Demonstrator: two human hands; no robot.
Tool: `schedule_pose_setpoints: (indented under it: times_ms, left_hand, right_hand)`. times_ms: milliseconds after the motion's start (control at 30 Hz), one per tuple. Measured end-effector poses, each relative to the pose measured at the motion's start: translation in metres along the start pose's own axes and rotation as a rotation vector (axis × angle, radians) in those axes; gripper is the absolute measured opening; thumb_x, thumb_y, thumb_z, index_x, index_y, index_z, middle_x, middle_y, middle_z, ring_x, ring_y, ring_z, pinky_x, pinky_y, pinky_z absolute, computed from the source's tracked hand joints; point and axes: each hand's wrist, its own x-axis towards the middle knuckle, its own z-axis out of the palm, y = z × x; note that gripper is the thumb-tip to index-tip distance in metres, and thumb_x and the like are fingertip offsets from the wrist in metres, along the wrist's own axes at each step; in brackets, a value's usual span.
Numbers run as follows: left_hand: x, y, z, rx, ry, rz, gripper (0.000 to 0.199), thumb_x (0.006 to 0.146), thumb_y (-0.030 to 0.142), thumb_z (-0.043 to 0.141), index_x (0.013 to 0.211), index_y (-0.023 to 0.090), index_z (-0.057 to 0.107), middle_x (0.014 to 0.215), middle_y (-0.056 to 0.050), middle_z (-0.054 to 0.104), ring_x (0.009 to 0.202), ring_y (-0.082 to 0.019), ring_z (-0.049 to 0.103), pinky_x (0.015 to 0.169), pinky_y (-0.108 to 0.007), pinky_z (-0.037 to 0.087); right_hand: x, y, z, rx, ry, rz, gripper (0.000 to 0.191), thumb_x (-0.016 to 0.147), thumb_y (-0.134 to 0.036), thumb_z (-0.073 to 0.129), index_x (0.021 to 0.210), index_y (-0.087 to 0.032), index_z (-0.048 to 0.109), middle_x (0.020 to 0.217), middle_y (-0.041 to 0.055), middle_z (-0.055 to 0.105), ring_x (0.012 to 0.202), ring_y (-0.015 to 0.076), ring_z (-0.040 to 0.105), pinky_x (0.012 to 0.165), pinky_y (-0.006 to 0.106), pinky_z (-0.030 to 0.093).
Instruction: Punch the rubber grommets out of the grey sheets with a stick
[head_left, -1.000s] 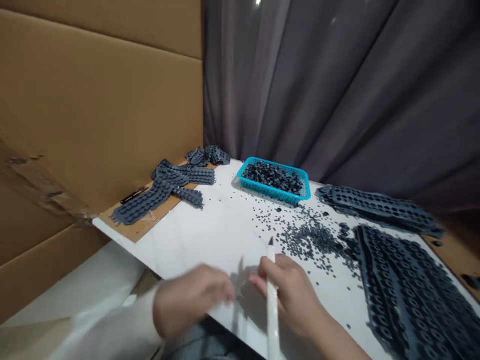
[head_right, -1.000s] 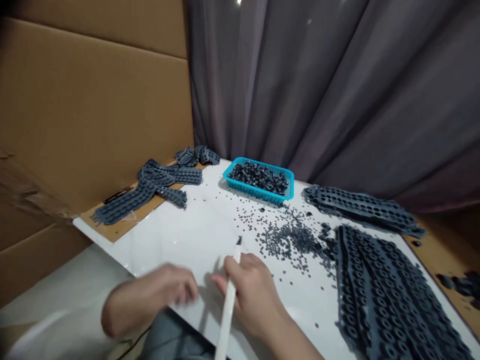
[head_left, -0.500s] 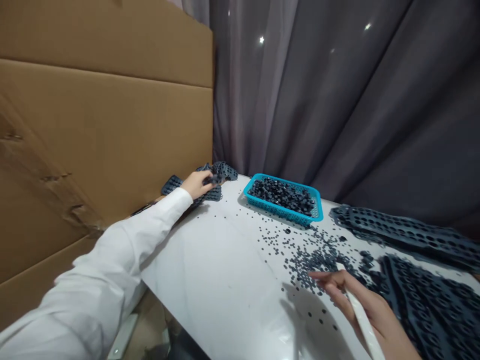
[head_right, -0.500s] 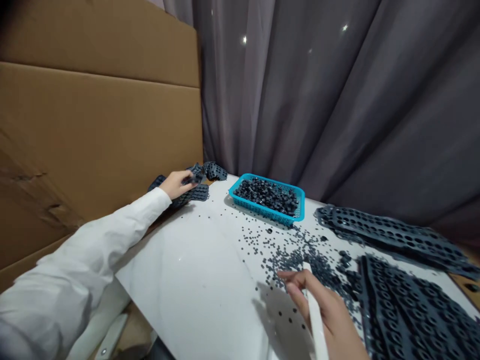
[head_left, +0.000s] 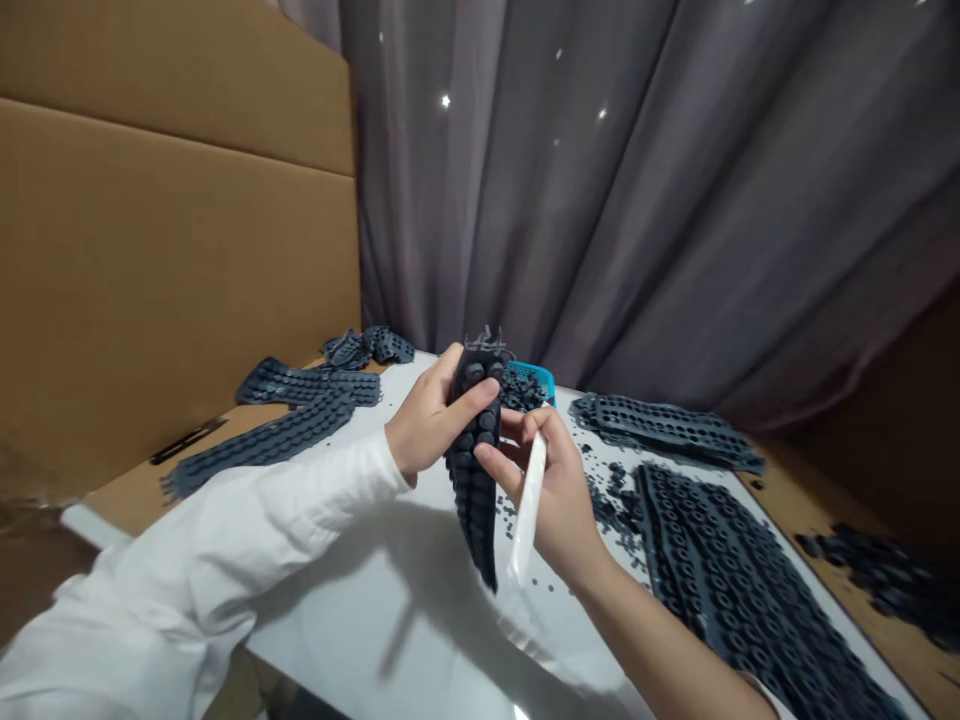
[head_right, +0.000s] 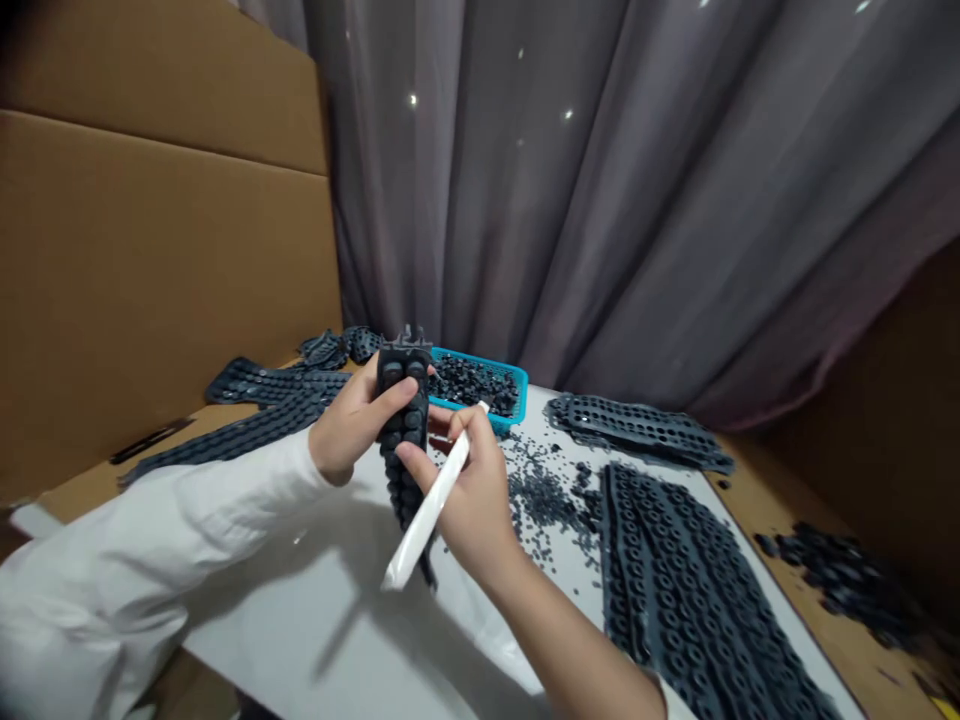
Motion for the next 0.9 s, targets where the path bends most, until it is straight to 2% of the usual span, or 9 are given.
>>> schedule_pose_setpoints:
  times_ms: [167, 267, 367, 467, 567, 633, 700, 800, 900]
  left_hand:
    - [-0.024, 0.038, -0.002, 0.112, -0.16, -0.072, 0.028, 0.087, 0.047, 0.054, 0.083, 0.021, 0.045, 0.079, 0.001, 0.048, 0.076, -0.018, 0.048, 0.067, -0.029, 0.039]
    - [-0.036, 0.05, -0.006, -0.113, -0.16, -0.184, 0.032, 0.079, 0.044, 0.065, 0.087, 0.023, 0.042, 0.076, 0.002, 0.047, 0.067, -0.015, 0.046, 0.057, -0.024, 0.038]
    - [-0.038, 0.045, -0.005, -0.331, -0.135, -0.296, 0.037, 0.076, 0.037, 0.07, 0.093, 0.025, 0.041, 0.078, 0.003, 0.054, 0.063, -0.014, 0.051, 0.054, -0.021, 0.041]
    - [-0.029, 0.011, 0.008, -0.284, -0.146, -0.372, 0.037, 0.079, 0.036, 0.067, 0.102, 0.024, 0.04, 0.075, 0.004, 0.058, 0.066, -0.015, 0.057, 0.058, -0.023, 0.046]
    - [-0.017, -0.049, 0.033, -0.008, -0.17, -0.372, 0.036, 0.08, 0.038, 0.065, 0.104, 0.021, 0.044, 0.059, 0.008, 0.05, 0.054, -0.012, 0.052, 0.049, -0.02, 0.042]
    - [-0.011, -0.089, 0.05, 0.041, -0.214, -0.377, 0.031, 0.082, 0.033, 0.064, 0.103, 0.016, 0.048, 0.065, 0.005, 0.054, 0.057, -0.012, 0.054, 0.053, -0.023, 0.046]
    - [-0.01, -0.121, 0.062, 0.116, -0.269, -0.367, 0.025, 0.087, 0.032, 0.06, 0.102, 0.013, 0.054, 0.076, 0.001, 0.058, 0.062, -0.013, 0.057, 0.057, -0.026, 0.049]
    - [-0.01, -0.153, 0.07, 0.238, -0.344, -0.345, 0.026, 0.091, 0.034, 0.056, 0.106, 0.013, 0.058, 0.097, -0.004, 0.06, 0.081, -0.018, 0.061, 0.071, -0.034, 0.052]
    - [-0.008, -0.169, 0.069, 0.339, -0.402, -0.352, 0.025, 0.091, 0.031, 0.057, 0.109, 0.014, 0.057, 0.105, -0.006, 0.06, 0.088, -0.019, 0.06, 0.077, -0.038, 0.052]
  right_hand:
    - [-0.03, -0.022, -0.011, 0.004, 0.104, 0.014, 0.035, 0.072, -0.025, 0.071, 0.071, -0.023, 0.036, 0.085, -0.0015, 0.059, 0.063, 0.0103, 0.057, 0.057, 0.024, 0.05]
    - [-0.051, -0.034, -0.022, -0.013, 0.123, 0.024, 0.034, 0.072, -0.023, 0.071, 0.071, -0.023, 0.037, 0.082, -0.0018, 0.057, 0.058, 0.0093, 0.054, 0.051, 0.021, 0.046]
    - [-0.06, -0.035, -0.033, -0.081, 0.159, 0.056, 0.032, 0.073, -0.024, 0.069, 0.071, -0.023, 0.037, 0.082, -0.0015, 0.056, 0.057, 0.0086, 0.052, 0.051, 0.02, 0.044]
    - [-0.05, -0.009, -0.049, -0.189, 0.158, 0.114, 0.032, 0.074, -0.027, 0.067, 0.073, -0.023, 0.035, 0.085, -0.0014, 0.055, 0.058, 0.0088, 0.051, 0.053, 0.021, 0.043]
    - [-0.026, 0.044, -0.069, -0.389, 0.153, 0.114, 0.029, 0.072, -0.026, 0.063, 0.074, -0.023, 0.035, 0.083, -0.0009, 0.057, 0.055, 0.0099, 0.048, 0.054, 0.023, 0.04]
    - [-0.011, 0.08, -0.082, -0.624, 0.132, 0.089, 0.025, 0.07, -0.021, 0.06, 0.071, -0.023, 0.035, 0.078, 0.0, 0.059, 0.064, 0.0148, 0.054, 0.063, 0.028, 0.043]
    - [-0.003, 0.106, -0.09, -0.661, 0.107, 0.097, 0.021, 0.072, -0.02, 0.059, 0.071, -0.022, 0.038, 0.077, 0.0016, 0.061, 0.071, 0.0185, 0.058, 0.069, 0.031, 0.044]
    - [-0.009, 0.116, -0.099, -0.677, 0.073, 0.103, 0.01, 0.083, -0.03, 0.051, 0.08, -0.021, 0.048, 0.081, 0.0043, 0.064, 0.078, 0.0206, 0.061, 0.072, 0.033, 0.046]
    - [-0.032, 0.102, -0.108, -0.658, -0.032, 0.093, 0.032, 0.095, -0.036, 0.035, 0.116, -0.019, 0.051, 0.086, 0.0064, 0.068, 0.078, 0.0198, 0.064, 0.075, 0.035, 0.048]
